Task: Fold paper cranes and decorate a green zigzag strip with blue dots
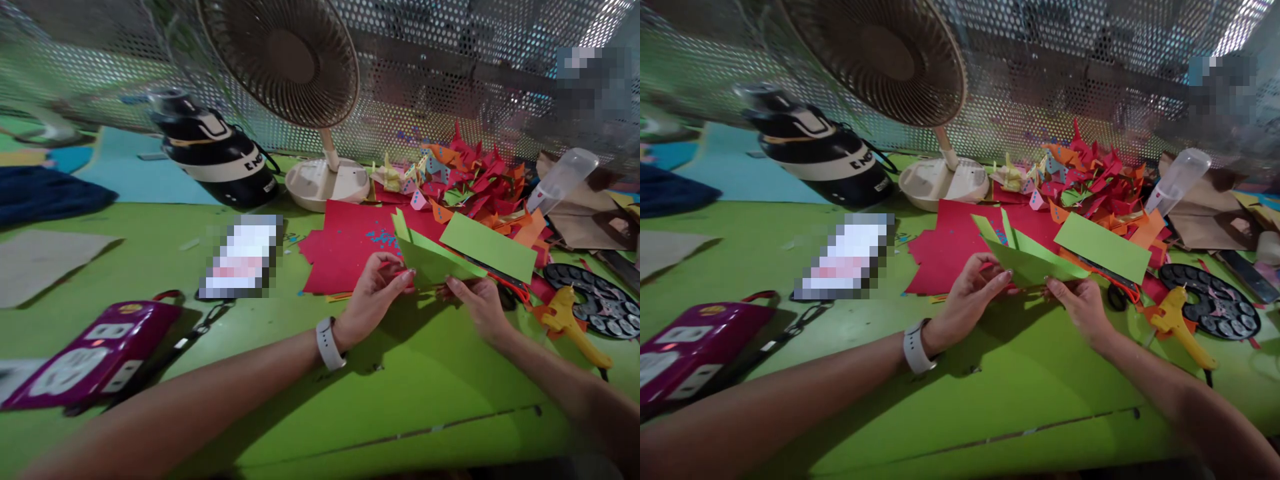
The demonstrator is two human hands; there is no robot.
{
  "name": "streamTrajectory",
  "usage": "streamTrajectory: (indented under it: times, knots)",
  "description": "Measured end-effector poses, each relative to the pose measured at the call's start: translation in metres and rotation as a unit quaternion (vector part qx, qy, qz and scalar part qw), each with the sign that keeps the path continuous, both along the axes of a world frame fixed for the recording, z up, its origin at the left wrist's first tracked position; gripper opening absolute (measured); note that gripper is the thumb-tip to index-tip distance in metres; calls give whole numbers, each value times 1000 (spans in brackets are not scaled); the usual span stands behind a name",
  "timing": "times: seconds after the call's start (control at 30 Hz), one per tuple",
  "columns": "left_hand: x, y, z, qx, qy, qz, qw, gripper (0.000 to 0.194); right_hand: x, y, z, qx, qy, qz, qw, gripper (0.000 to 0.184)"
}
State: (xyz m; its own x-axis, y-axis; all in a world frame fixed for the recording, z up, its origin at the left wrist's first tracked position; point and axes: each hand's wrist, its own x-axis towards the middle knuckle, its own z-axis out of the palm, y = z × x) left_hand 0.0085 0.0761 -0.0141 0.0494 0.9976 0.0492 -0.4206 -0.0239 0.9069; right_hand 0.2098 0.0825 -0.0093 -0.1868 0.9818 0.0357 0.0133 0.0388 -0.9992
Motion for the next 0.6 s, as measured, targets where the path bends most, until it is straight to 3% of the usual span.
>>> streamTrajectory:
  times: [0.17, 0.4, 0.6]
  knots:
    - [-1, -3, 0, -11, 50, -61, 997, 23, -5, -4, 3, -28, 61, 5, 998, 27]
    - [-3, -3, -2, -54, 63, -42, 996, 25, -8, -8, 10, -32, 84, 29, 996, 26]
    - [-4, -4, 2, -29, 117, -31, 992, 24, -6, -8, 6, -39, 88, 23, 995, 25]
